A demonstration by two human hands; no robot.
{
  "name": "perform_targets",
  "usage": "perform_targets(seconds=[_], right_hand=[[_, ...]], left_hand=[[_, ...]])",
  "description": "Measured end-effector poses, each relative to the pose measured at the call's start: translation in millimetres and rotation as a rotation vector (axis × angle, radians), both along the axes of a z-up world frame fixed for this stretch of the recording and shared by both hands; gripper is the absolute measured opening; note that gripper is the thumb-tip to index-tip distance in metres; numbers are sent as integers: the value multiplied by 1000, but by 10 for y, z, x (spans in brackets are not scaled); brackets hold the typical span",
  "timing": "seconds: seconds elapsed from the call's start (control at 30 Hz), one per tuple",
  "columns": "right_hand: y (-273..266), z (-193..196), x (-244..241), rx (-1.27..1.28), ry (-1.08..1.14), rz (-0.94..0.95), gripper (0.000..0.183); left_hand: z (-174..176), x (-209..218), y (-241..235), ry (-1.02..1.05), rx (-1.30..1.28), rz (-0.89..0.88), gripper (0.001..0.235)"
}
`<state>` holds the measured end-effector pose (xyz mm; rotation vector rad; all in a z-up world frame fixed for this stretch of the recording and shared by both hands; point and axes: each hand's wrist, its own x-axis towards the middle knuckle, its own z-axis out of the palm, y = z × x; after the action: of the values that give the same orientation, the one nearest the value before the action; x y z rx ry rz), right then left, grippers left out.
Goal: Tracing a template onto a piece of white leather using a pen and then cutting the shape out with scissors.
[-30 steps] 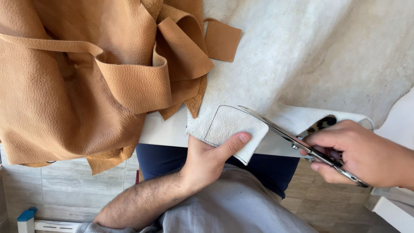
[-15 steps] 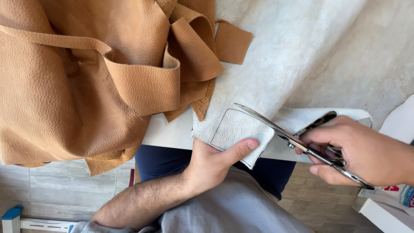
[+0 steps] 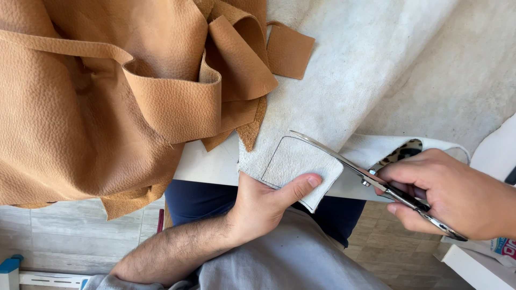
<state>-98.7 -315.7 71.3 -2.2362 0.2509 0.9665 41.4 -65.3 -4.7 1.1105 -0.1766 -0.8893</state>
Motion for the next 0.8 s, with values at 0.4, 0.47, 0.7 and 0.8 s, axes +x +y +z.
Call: perform_targets(seconds=[0.4, 0.47, 0.7, 0.8], right_hand=[[-70, 5, -27, 12, 18, 0, 3], [-95, 1, -50, -16, 40, 16, 2], [-118, -21, 62, 69, 87, -32, 16], [-98, -6, 190, 44, 193, -28, 15]], left_hand=[[-49, -32, 13, 62, -17, -10, 45], [-55, -31, 16, 32, -4, -3, 49], [-52, -9, 15, 79, -30, -32, 37], [-30, 25, 17, 44, -44, -50, 40]])
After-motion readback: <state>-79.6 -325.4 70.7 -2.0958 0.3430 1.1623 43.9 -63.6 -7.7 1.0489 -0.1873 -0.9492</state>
